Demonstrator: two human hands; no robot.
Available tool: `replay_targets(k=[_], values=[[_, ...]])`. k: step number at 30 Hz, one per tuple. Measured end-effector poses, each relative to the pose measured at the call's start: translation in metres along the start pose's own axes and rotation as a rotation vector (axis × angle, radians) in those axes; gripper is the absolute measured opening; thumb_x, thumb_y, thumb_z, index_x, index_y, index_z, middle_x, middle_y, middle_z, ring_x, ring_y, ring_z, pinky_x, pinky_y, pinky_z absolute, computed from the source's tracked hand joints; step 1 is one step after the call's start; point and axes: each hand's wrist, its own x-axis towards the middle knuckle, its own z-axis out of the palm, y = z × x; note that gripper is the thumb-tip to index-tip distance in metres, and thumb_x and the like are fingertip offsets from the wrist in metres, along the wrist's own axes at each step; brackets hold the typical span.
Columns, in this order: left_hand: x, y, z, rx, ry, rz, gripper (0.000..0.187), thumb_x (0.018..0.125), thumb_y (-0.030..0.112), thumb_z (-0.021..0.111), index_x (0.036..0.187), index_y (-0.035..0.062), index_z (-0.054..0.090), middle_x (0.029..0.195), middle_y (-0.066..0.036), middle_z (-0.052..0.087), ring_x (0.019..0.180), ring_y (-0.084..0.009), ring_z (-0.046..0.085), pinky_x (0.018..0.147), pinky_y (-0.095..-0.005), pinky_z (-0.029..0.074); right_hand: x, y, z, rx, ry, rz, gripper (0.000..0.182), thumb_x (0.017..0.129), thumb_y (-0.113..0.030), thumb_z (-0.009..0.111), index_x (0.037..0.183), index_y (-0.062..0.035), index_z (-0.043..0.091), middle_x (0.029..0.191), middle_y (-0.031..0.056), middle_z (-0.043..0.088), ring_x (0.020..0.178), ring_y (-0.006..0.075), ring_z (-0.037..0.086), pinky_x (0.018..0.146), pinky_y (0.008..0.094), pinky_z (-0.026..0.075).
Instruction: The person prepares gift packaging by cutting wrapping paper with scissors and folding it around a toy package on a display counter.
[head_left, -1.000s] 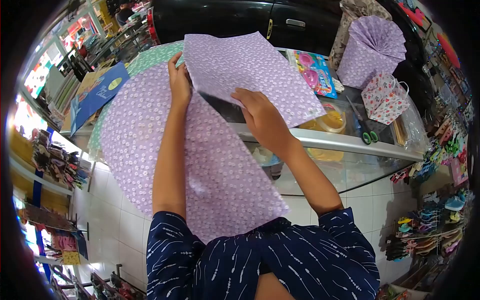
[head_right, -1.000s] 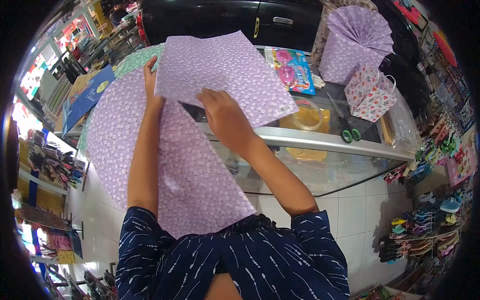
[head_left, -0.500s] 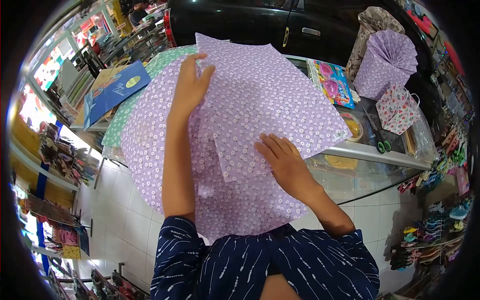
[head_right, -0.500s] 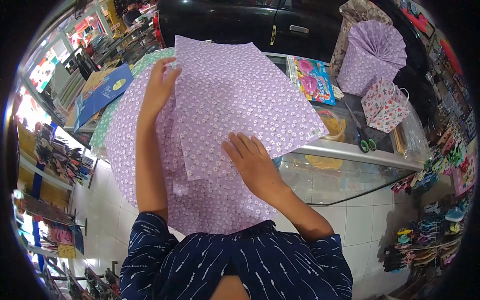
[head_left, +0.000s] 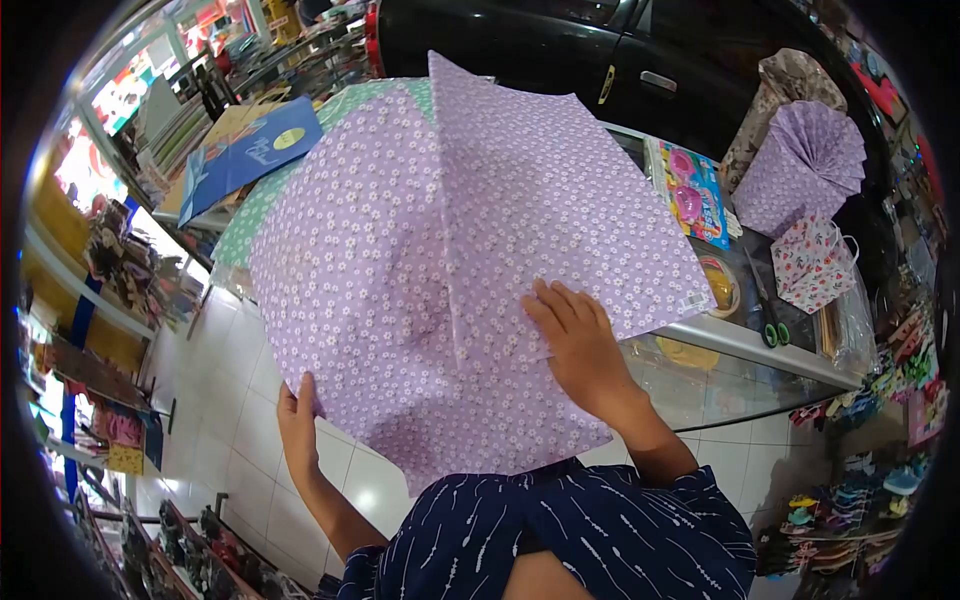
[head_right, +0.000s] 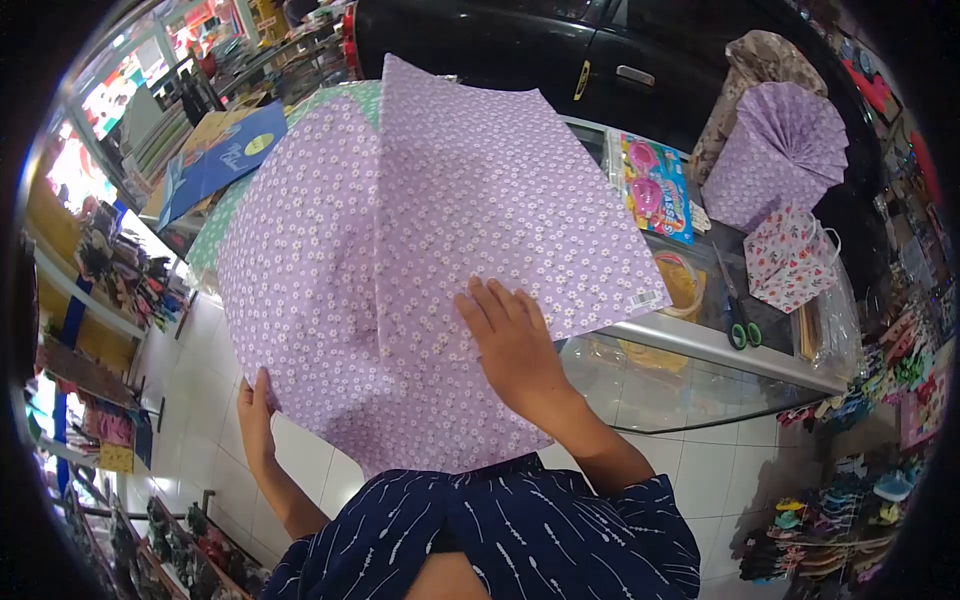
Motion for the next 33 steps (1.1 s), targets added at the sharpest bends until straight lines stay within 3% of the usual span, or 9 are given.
replay_targets(k=[2, 7, 8, 12, 15, 21, 22, 25, 33], values=[[-0.003, 0.007, -0.004, 0.044, -0.011, 0.109, 0.031, 0.09, 0.018, 0.059, 0.112, -0.0031, 0.055, 0.095, -0.008, 0.062, 0.083, -0.0127, 0.057, 0.074, -0.0223, 0.043, 0.002, 0.006, -0.004, 0.122, 0.032, 0.006, 0.049, 0.081, -0.002, 0.047, 0.13, -0.0067, 0.043, 0.133, 0.0154, 0.044, 0.126, 0.0304, 0.038, 0.106, 0.0433, 0.024], [0.018, 0.083, -0.002, 0.223, 0.223, 0.503, 0.034, 0.09, 0.021, 0.059, 0.111, -0.0049, 0.055, 0.103, -0.01, 0.062, 0.089, -0.0153, 0.057, 0.081, -0.0274, 0.044, 0.012, 0.009, -0.023, 0.394, 0.271, -0.046, 0.061, 0.074, 0.009, 0.039, 0.133, -0.0052, 0.041, 0.133, 0.0161, 0.046, 0.12, 0.0335, 0.045, 0.101, 0.0422, 0.032], [0.036, 0.097, -0.005, 0.289, 0.17, 0.535, 0.035, 0.09, 0.022, 0.059, 0.111, -0.0049, 0.055, 0.104, -0.01, 0.062, 0.09, -0.0157, 0.057, 0.082, -0.0274, 0.043, 0.012, 0.01, -0.028, 0.427, 0.289, -0.02, 0.069, 0.068, 0.014, 0.032, 0.134, -0.0039, 0.04, 0.135, 0.0156, 0.045, 0.125, 0.0307, 0.042, 0.107, 0.0365, 0.029], [0.112, 0.151, 0.0, 0.258, 0.002, 0.715, 0.035, 0.09, 0.024, 0.059, 0.111, -0.0032, 0.055, 0.1, -0.007, 0.061, 0.086, -0.0134, 0.054, 0.078, -0.0261, 0.043, 0.012, 0.011, -0.036, 0.461, 0.438, 0.03, 0.06, 0.077, 0.014, 0.032, 0.134, -0.0045, 0.04, 0.137, 0.0155, 0.044, 0.126, 0.0313, 0.042, 0.104, 0.0354, 0.032], [0.18, 0.187, 0.002, 0.336, -0.143, 0.774, 0.038, 0.089, 0.027, 0.06, 0.113, -0.0025, 0.054, 0.093, -0.005, 0.058, 0.078, -0.0111, 0.05, 0.071, -0.0257, 0.042, 0.014, 0.006, -0.034, 0.506, 0.422, 0.107, 0.07, 0.068, 0.015, 0.032, 0.135, -0.0043, 0.038, 0.137, 0.0171, 0.041, 0.126, 0.0339, 0.04, 0.108, 0.0376, 0.028], [0.354, 0.179, 0.009, 0.844, 0.028, 0.997, 0.053, 0.084, 0.036, 0.064, 0.117, -0.0034, 0.053, 0.105, -0.013, 0.061, 0.094, -0.0206, 0.057, 0.084, -0.0305, 0.043, 0.028, -0.009, -0.028, 0.548, 0.481, 0.197, 0.066, 0.071, 0.014, 0.033, 0.135, -0.0024, 0.038, 0.137, 0.018, 0.041, 0.127, 0.0329, 0.04, 0.107, 0.0372, 0.028], [0.352, 0.18, 0.014, 0.792, -0.129, 0.918, 0.059, 0.081, 0.041, 0.064, 0.12, -0.0027, 0.053, 0.113, -0.018, 0.06, 0.106, -0.0286, 0.056, 0.092, -0.0354, 0.041, 0.03, -0.01, -0.026, 0.542, 0.494, 0.199, 0.067, 0.071, 0.015, 0.033, 0.135, -0.0024, 0.038, 0.137, 0.0183, 0.041, 0.128, 0.0327, 0.039, 0.108, 0.0371, 0.027], [0.386, 0.168, 0.032, 0.982, -0.04, 0.793, 0.06, 0.08, 0.042, 0.065, 0.119, -0.0016, 0.054, 0.114, -0.022, 0.059, 0.108, -0.0344, 0.055, 0.092, -0.0392, 0.042, 0.038, -0.016, -0.021, 0.513, 0.526, 0.193, 0.068, 0.07, 0.015, 0.032, 0.135, -0.0025, 0.038, 0.138, 0.0193, 0.04, 0.129, 0.0325, 0.037, 0.109, 0.0372, 0.025], [0.358, 0.187, 0.074, 1.182, 0.048, 0.732, 0.063, 0.081, 0.042, 0.062, 0.125, 0.0002, 0.048, 0.124, -0.024, 0.051, 0.115, -0.038, 0.049, 0.095, -0.0419, 0.04, 0.059, -0.045, -0.003, 0.415, 0.433, 0.138, 0.069, 0.069, 0.014, 0.035, 0.136, -0.0047, 0.037, 0.143, 0.0195, 0.032, 0.131, 0.0349, 0.033, 0.108, 0.0394, 0.025]])
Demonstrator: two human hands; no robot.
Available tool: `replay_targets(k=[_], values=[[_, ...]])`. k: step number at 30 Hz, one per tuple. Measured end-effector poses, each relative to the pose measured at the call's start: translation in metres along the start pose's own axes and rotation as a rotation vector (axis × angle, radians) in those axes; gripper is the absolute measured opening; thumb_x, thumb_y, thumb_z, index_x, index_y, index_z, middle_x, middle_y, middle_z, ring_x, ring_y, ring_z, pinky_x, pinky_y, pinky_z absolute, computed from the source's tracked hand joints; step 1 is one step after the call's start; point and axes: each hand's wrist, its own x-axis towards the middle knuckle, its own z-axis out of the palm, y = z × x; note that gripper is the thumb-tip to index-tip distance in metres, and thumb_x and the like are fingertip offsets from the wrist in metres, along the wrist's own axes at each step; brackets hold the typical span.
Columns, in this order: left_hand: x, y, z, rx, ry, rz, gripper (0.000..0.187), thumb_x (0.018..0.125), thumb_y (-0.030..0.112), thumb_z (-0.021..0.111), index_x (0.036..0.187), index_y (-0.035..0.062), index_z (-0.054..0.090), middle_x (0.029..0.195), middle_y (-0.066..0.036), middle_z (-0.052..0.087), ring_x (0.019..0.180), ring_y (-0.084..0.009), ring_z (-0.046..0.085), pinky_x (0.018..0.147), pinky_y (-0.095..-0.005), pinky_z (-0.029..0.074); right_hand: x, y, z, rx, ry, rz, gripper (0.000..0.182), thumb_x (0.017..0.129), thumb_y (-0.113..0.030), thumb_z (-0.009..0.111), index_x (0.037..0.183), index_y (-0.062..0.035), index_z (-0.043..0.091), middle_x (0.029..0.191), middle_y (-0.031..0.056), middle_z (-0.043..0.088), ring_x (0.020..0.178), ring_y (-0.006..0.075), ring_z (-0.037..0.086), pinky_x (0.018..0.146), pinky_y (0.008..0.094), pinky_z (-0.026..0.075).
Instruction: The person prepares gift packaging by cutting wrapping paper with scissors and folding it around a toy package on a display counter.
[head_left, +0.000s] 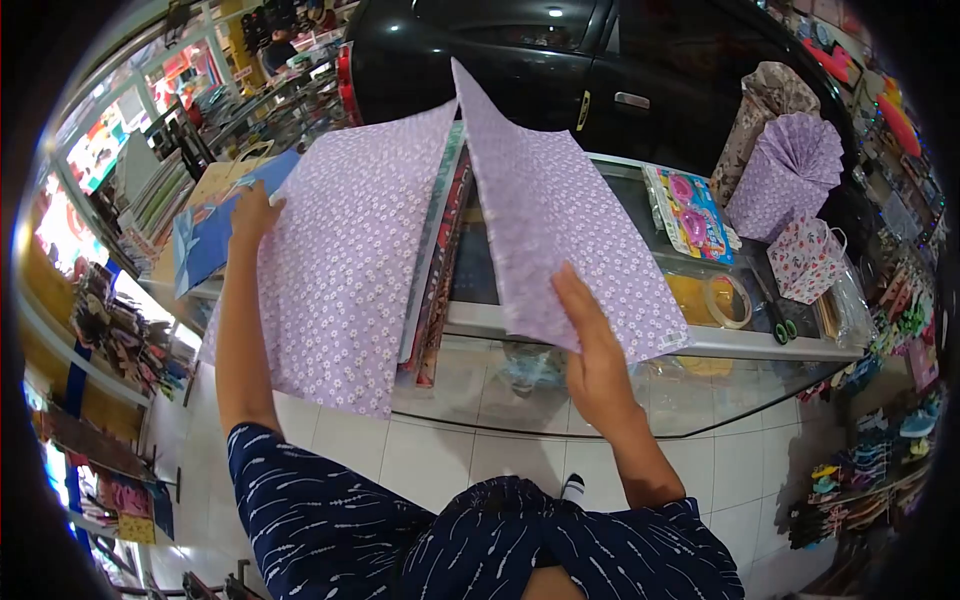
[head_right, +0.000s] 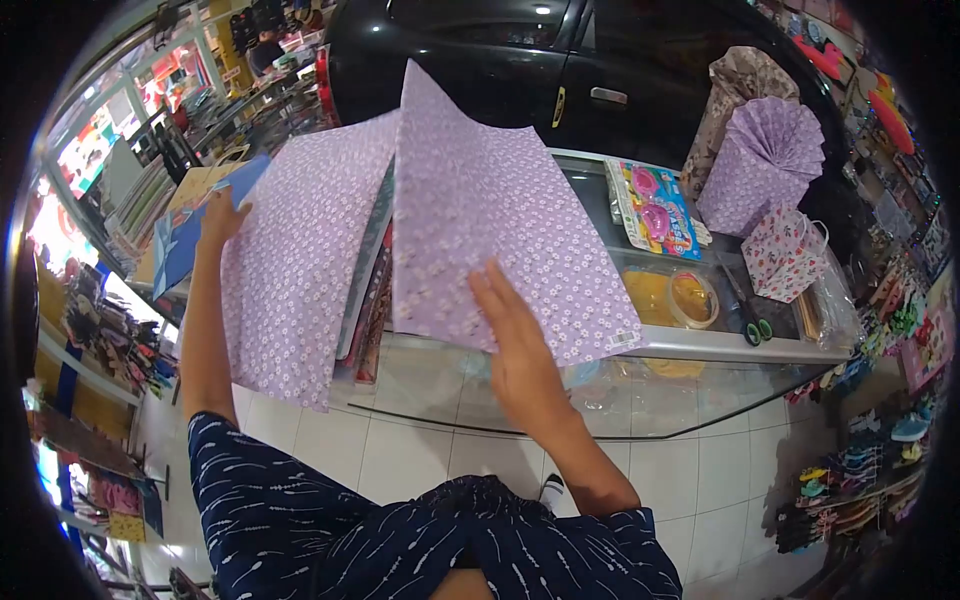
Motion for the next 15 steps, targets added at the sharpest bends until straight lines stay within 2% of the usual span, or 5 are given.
replay_targets(k=[3, 5, 7, 10, 15], values=[[-0.04, 0.027, -0.022, -0.13, -0.176, 0.262, 0.065, 0.085, 0.047, 0.056, 0.13, 0.0017, 0.042, 0.134, -0.024, 0.042, 0.122, -0.0376, 0.043, 0.1, -0.0416, 0.036, -0.004, 0.008, 0.018, -0.035, -0.087, 0.03, 0.066, 0.074, 0.011, 0.039, 0.137, -0.0078, 0.037, 0.143, 0.0183, 0.032, 0.132, 0.0332, 0.031, 0.108, 0.0436, 0.023], [-0.104, 0.06, -0.055, -0.305, -0.5, 0.343, 0.064, 0.09, 0.048, 0.05, 0.133, 0.0029, 0.039, 0.139, -0.021, 0.037, 0.128, -0.0353, 0.037, 0.105, -0.0402, 0.032, -0.008, 0.009, 0.026, -0.167, -0.184, 0.042, 0.065, 0.076, 0.009, 0.04, 0.138, -0.0093, 0.036, 0.142, 0.0175, 0.033, 0.133, 0.0322, 0.03, 0.108, 0.0466, 0.02], [-0.158, 0.102, -0.095, 0.003, -0.761, 0.325, 0.07, 0.09, 0.058, 0.038, 0.141, 0.0121, 0.028, 0.145, -0.019, 0.027, 0.135, -0.0329, 0.026, 0.108, -0.0526, 0.02, -0.013, 0.01, 0.031, -0.26, -0.27, 0.046, 0.062, 0.079, 0.005, 0.043, 0.138, -0.0118, 0.036, 0.142, 0.0157, 0.034, 0.135, 0.0302, 0.027, 0.109, 0.0508, 0.014], [-0.184, 0.111, -0.076, 0.09, -0.704, 0.338, 0.079, 0.086, 0.068, 0.033, 0.146, 0.0183, 0.017, 0.15, -0.02, 0.013, 0.137, -0.0386, 0.014, 0.109, -0.0559, 0.011, -0.018, 0.018, 0.04, -0.412, -0.315, -0.023, 0.06, 0.079, 0.004, 0.045, 0.137, -0.0121, 0.037, 0.141, 0.0148, 0.035, 0.134, 0.03, 0.028, 0.109, 0.0501, 0.014], [-0.171, 0.11, -0.051, 0.048, -0.575, 0.335, 0.081, 0.085, 0.07, 0.029, 0.146, 0.0163, 0.019, 0.148, -0.025, 0.014, 0.136, -0.0436, 0.014, 0.108, -0.0579, 0.006, -0.017, 0.015, 0.031, -0.333, -0.338, -0.001, 0.059, 0.08, 0.004, 0.045, 0.136, -0.0122, 0.038, 0.14, 0.0148, 0.037, 0.134, 0.0296, 0.029, 0.108, 0.0502, 0.014]])
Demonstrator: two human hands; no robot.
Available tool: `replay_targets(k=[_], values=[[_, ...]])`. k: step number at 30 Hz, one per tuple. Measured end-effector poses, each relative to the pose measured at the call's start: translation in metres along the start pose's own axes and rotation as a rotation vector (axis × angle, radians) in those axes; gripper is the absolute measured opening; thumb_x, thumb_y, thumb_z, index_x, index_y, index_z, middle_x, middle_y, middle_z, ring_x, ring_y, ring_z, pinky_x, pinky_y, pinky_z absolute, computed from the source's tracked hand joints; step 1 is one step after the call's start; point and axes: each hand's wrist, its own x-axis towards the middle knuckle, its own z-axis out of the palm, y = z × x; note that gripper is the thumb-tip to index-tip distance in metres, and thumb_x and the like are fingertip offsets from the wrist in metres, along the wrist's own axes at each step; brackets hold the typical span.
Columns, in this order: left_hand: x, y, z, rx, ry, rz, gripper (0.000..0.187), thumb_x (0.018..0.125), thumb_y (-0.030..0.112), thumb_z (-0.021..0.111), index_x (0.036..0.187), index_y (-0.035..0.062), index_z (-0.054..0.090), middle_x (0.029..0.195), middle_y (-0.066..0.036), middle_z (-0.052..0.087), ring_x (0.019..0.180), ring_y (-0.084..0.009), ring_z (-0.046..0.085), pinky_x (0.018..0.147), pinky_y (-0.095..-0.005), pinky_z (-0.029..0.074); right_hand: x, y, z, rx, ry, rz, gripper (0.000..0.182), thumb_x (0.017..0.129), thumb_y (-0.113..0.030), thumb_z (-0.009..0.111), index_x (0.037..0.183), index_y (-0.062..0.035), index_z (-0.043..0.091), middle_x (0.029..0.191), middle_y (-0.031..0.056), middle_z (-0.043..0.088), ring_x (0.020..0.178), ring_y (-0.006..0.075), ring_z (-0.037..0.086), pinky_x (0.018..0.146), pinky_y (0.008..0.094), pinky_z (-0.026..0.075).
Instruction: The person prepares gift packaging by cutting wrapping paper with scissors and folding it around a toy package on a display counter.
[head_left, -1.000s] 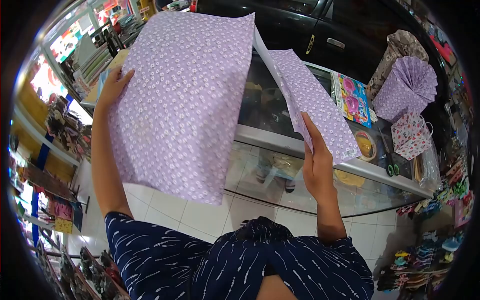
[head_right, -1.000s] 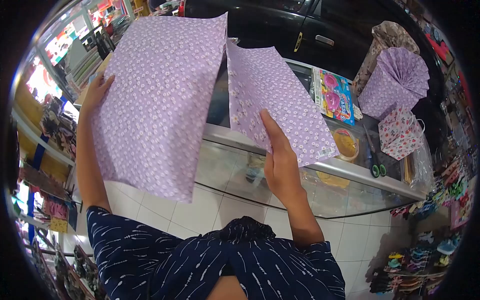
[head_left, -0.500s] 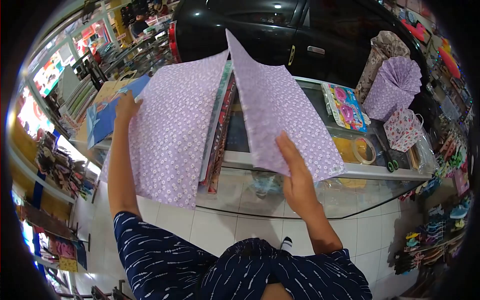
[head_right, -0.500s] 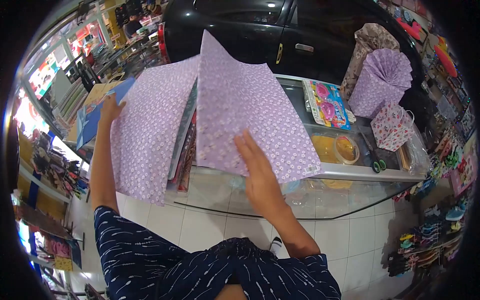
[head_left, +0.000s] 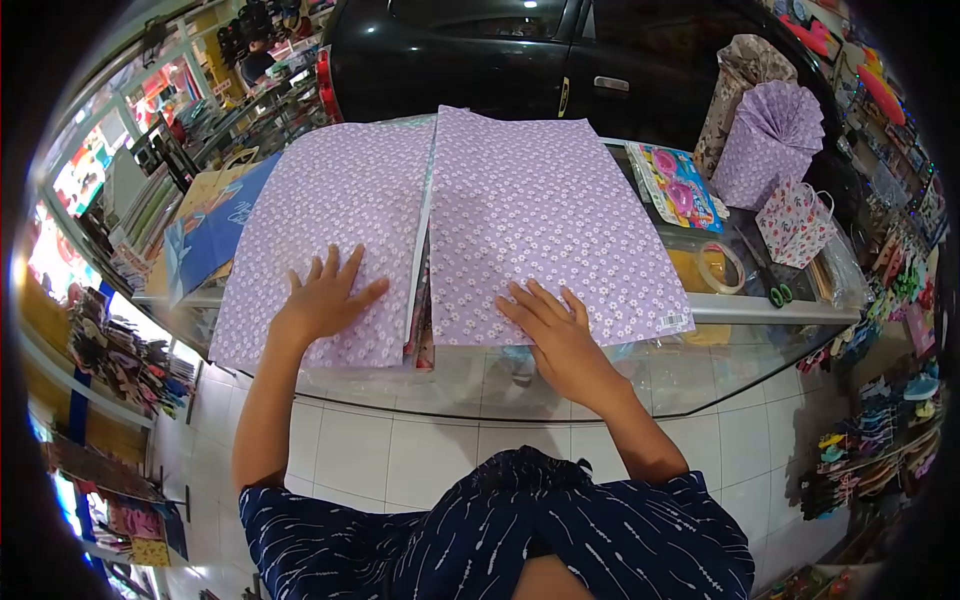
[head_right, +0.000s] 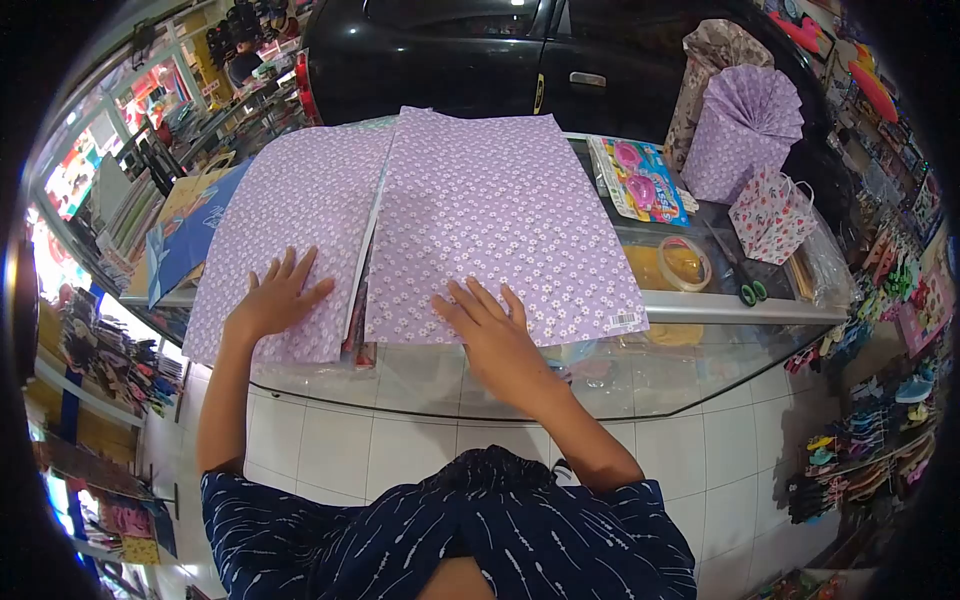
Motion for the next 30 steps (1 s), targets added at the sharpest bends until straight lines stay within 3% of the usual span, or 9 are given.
replay_targets(k=[7, 13, 14, 17, 20, 24, 25, 28, 30], values=[[0.01, 0.005, 0.002, -0.016, 0.0, 0.017, 0.081, 0.086, 0.069, 0.026, 0.146, 0.0151, 0.017, 0.148, -0.024, 0.012, 0.136, -0.0448, 0.011, 0.109, -0.0566, 0.006, -0.001, 0.004, -0.022, 0.362, 0.106, -0.005, 0.051, 0.084, 0.003, 0.04, 0.134, -0.0088, 0.041, 0.135, 0.018, 0.043, 0.127, 0.0322, 0.039, 0.105, 0.0417, 0.027], [0.024, 0.002, -0.001, -0.034, 0.003, 0.047, 0.081, 0.087, 0.067, 0.029, 0.146, 0.0129, 0.016, 0.148, -0.026, 0.012, 0.135, -0.046, 0.013, 0.109, -0.0558, 0.008, -0.005, -0.005, -0.06, 0.539, 0.227, 0.095, 0.035, 0.095, -0.008, 0.039, 0.129, -0.0017, 0.045, 0.121, 0.0218, 0.054, 0.112, 0.0356, 0.052, 0.095, 0.0333, 0.039], [0.02, 0.004, -0.002, -0.08, 0.057, 0.03, 0.08, 0.088, 0.065, 0.03, 0.145, 0.0107, 0.017, 0.147, -0.027, 0.014, 0.135, -0.0459, 0.014, 0.109, -0.0561, 0.009, -0.006, 0.0, -0.064, 0.58, 0.216, 0.178, 0.035, 0.097, -0.016, 0.042, 0.126, 0.0018, 0.047, 0.114, 0.0175, 0.059, 0.103, 0.028, 0.057, 0.092, 0.0307, 0.04], [0.008, 0.015, -0.001, -0.143, 0.194, 0.136, 0.077, 0.09, 0.059, 0.038, 0.144, 0.0083, 0.019, 0.145, -0.029, 0.019, 0.135, -0.0436, 0.016, 0.108, -0.0565, 0.009, -0.007, 0.019, -0.082, 0.721, 0.376, 0.193, 0.037, 0.095, -0.019, 0.047, 0.125, 0.0024, 0.048, 0.111, 0.0105, 0.06, 0.098, 0.0178, 0.056, 0.088, 0.0282, 0.041], [-0.006, 0.04, 0.0, -0.3, 0.308, 0.385, 0.075, 0.09, 0.051, 0.047, 0.143, 0.006, 0.021, 0.143, -0.028, 0.025, 0.135, -0.0406, 0.02, 0.108, -0.0567, 0.007, -0.005, 0.041, -0.118, 0.802, 0.408, 0.221, 0.038, 0.093, -0.022, 0.053, 0.123, 0.0001, 0.051, 0.109, 0.0056, 0.06, 0.097, 0.0113, 0.053, 0.085, 0.0262, 0.042], [-0.018, 0.098, -0.007, -0.448, 0.47, 0.472, 0.073, 0.088, 0.043, 0.055, 0.141, 0.0036, 0.024, 0.14, -0.024, 0.034, 0.133, -0.0384, 0.028, 0.109, -0.0561, 0.003, 0.008, 0.073, -0.178, 0.856, 0.498, 0.265, 0.033, 0.088, -0.022, 0.061, 0.113, -0.0013, 0.059, 0.101, 0.0052, 0.063, 0.09, 0.01, 0.057, 0.08, 0.0245, 0.045], [-0.015, 0.112, -0.008, -0.534, 0.53, 0.469, 0.073, 0.088, 0.042, 0.056, 0.141, 0.0041, 0.024, 0.14, -0.024, 0.033, 0.133, -0.0368, 0.028, 0.109, -0.0547, 0.004, 0.011, 0.082, -0.196, 0.86, 0.582, 0.222, 0.031, 0.086, -0.021, 0.062, 0.109, 0.0, 0.06, 0.096, 0.0069, 0.065, 0.081, 0.0119, 0.061, 0.072, 0.0245, 0.049], [-0.001, 0.144, -0.012, -0.863, 0.667, 0.443, 0.071, 0.088, 0.037, 0.058, 0.14, 0.0038, 0.025, 0.139, -0.022, 0.034, 0.132, -0.0325, 0.031, 0.109, -0.049, 0.013, 0.005, 0.109, -0.27, 0.661, 0.609, 0.293, 0.035, 0.088, -0.022, 0.056, 0.111, 0.0036, 0.058, 0.099, 0.0095, 0.065, 0.085, 0.0159, 0.063, 0.075, 0.0267, 0.05], [0.02, 0.158, -0.016, -1.178, 0.697, 0.393, 0.069, 0.088, 0.034, 0.059, 0.139, 0.0008, 0.026, 0.137, -0.022, 0.037, 0.126, -0.0303, 0.039, 0.107, -0.0436, 0.025, -0.003, 0.131, -0.29, 1.075, 0.58, 0.229, 0.035, 0.086, -0.023, 0.056, 0.11, 0.0028, 0.058, 0.101, 0.0096, 0.064, 0.084, 0.0186, 0.063, 0.076, 0.0303, 0.051]])
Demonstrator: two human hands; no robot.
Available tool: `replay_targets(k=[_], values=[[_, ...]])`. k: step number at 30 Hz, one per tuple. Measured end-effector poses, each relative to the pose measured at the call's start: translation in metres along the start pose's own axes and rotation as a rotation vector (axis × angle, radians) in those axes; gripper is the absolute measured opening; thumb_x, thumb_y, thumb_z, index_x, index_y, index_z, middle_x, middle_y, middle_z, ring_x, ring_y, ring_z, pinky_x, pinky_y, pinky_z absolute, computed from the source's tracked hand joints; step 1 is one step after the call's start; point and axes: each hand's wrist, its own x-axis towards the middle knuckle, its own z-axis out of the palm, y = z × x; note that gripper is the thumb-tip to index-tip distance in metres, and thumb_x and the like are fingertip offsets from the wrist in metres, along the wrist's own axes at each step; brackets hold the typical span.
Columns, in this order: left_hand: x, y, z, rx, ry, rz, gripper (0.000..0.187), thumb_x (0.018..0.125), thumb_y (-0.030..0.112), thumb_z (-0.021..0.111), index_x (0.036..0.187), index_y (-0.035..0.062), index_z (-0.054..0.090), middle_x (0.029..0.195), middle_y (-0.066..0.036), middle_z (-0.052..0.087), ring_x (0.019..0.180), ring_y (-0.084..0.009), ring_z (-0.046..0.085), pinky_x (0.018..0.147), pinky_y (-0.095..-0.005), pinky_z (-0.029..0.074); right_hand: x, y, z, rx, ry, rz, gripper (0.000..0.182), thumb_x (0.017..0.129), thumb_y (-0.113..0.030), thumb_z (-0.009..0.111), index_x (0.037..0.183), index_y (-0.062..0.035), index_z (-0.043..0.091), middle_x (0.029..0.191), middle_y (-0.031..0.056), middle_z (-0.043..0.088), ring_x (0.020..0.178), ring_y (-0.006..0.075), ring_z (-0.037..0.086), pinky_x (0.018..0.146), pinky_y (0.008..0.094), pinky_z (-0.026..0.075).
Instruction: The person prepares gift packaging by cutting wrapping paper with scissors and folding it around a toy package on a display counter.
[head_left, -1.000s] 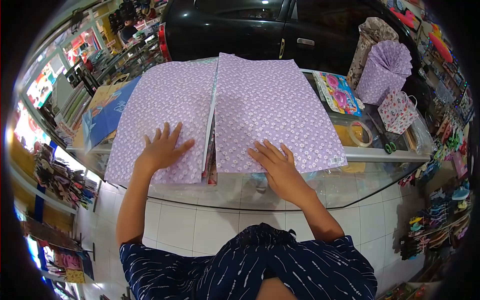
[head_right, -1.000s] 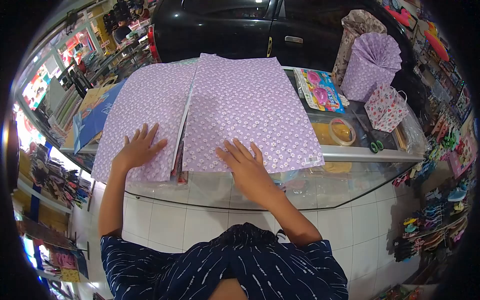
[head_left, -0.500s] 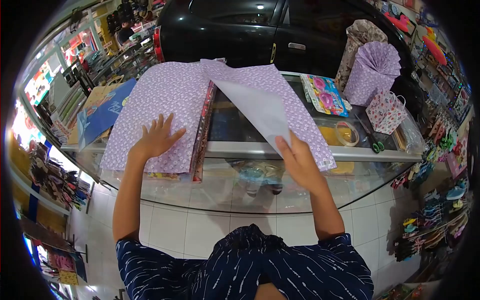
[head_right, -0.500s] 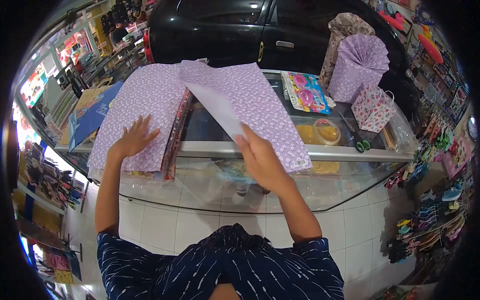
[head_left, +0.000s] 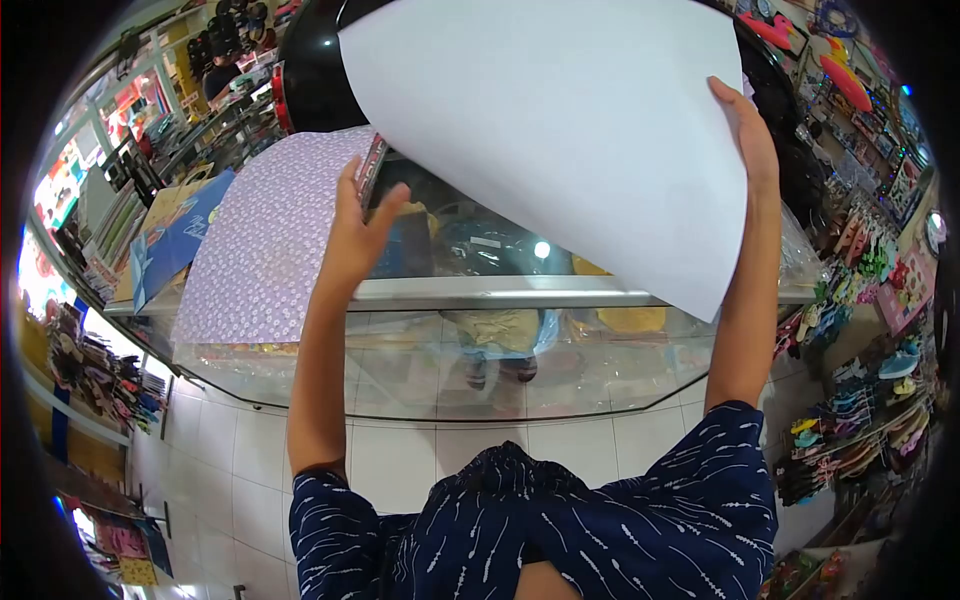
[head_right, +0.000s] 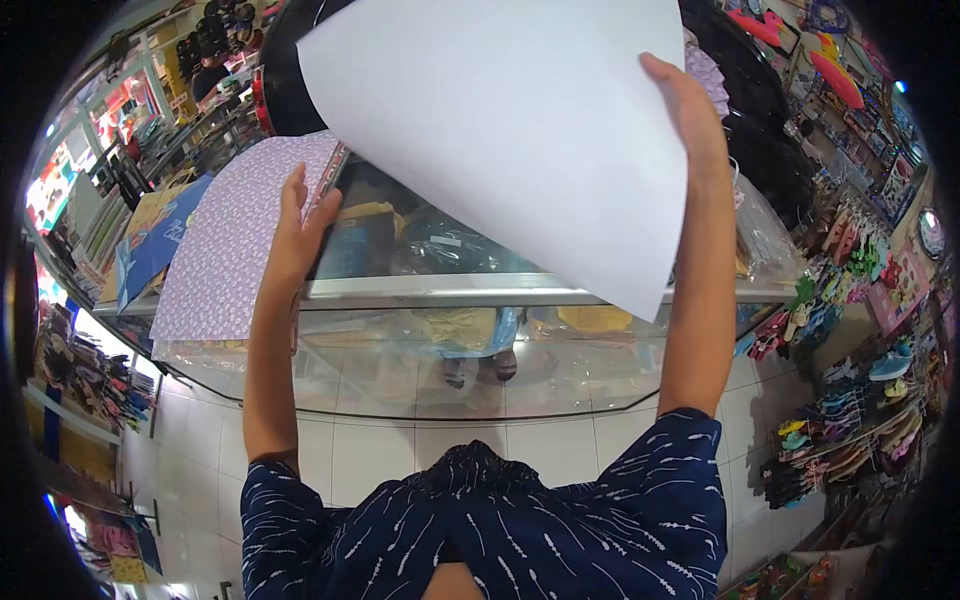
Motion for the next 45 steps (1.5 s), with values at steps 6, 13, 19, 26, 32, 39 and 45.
replay_targets(k=[6, 13, 19, 26, 32, 39, 45], values=[[0.053, -0.036, 0.005, -0.513, 0.277, -0.206, 0.062, 0.084, 0.038, 0.059, 0.133, 0.0085, 0.035, 0.132, -0.017, 0.041, 0.125, -0.029, 0.037, 0.104, -0.0424, 0.025, 0.033, 0.033, -0.087, -0.054, 0.075, 0.21, 0.032, 0.085, -0.023, 0.057, 0.106, 0.0006, 0.059, 0.097, 0.0085, 0.064, 0.076, 0.0173, 0.063, 0.07, 0.0297, 0.052], [0.076, -0.098, 0.03, -0.223, -0.035, -0.493, 0.074, 0.078, 0.034, 0.069, 0.133, 0.0036, 0.03, 0.115, -0.014, 0.048, 0.098, -0.0202, 0.054, 0.083, -0.0281, 0.043, 0.052, 0.075, -0.125, -0.148, 0.128, 0.133, 0.037, 0.082, -0.029, 0.059, 0.104, 0.0009, 0.059, 0.089, 0.0105, 0.064, 0.071, 0.019, 0.061, 0.064, 0.0305, 0.051], [0.078, -0.095, 0.027, -0.786, -0.133, -0.321, 0.072, 0.076, 0.01, 0.072, 0.132, -0.0007, 0.029, 0.117, -0.017, 0.048, 0.104, -0.0228, 0.055, 0.086, -0.0317, 0.049, 0.067, 0.075, -0.116, -0.257, 0.183, 0.339, 0.04, 0.078, -0.028, 0.06, 0.104, 0.0023, 0.057, 0.089, 0.0115, 0.063, 0.068, 0.0177, 0.06, 0.059, 0.0305, 0.051], [0.066, -0.056, -0.004, -0.201, 0.224, -0.109, 0.061, 0.069, 0.007, 0.075, 0.123, 0.0074, 0.046, 0.115, -0.018, 0.049, 0.1, -0.0256, 0.055, 0.078, -0.0336, 0.051, 0.06, 0.086, -0.075, -0.247, 0.005, 0.135, 0.038, 0.082, -0.014, 0.062, 0.114, 0.0041, 0.052, 0.1, 0.0111, 0.06, 0.083, 0.0174, 0.061, 0.072, 0.0285, 0.052], [0.054, -0.045, -0.014, 0.692, 0.325, 0.334, 0.06, 0.069, 0.028, 0.076, 0.12, 0.009, 0.05, 0.122, -0.022, 0.046, 0.121, -0.0366, 0.04, 0.101, -0.0491, 0.029, 0.085, 0.104, -0.015, -0.078, -0.073, 0.113, 0.041, 0.086, -0.014, 0.059, 0.121, 0.0017, 0.046, 0.105, 0.0105, 0.058, 0.094, 0.017, 0.059, 0.081, 0.0297, 0.05], [-0.015, 0.012, 0.093, 0.398, -0.435, 0.31, 0.073, 0.079, 0.036, 0.068, 0.138, 0.0092, 0.034, 0.143, -0.021, 0.031, 0.134, -0.0357, 0.028, 0.109, -0.0541, 0.014, 0.097, 0.126, 0.072, 0.217, -0.033, 0.291, 0.034, 0.091, -0.026, 0.054, 0.111, 0.0018, 0.052, 0.105, 0.0133, 0.055, 0.098, 0.0213, 0.055, 0.088, 0.0343, 0.047], [-0.019, -0.04, 0.117, 0.527, -0.506, 0.237, 0.051, 0.089, 0.032, 0.055, 0.132, 0.0076, 0.042, 0.137, -0.022, 0.04, 0.132, -0.037, 0.031, 0.108, -0.0561, 0.013, 0.079, 0.117, 0.031, -0.402, -0.328, 0.141, 0.035, 0.091, -0.019, 0.046, 0.12, -0.0002, 0.052, 0.115, 0.0118, 0.054, 0.109, 0.0159, 0.051, 0.096, 0.0318, 0.04]])
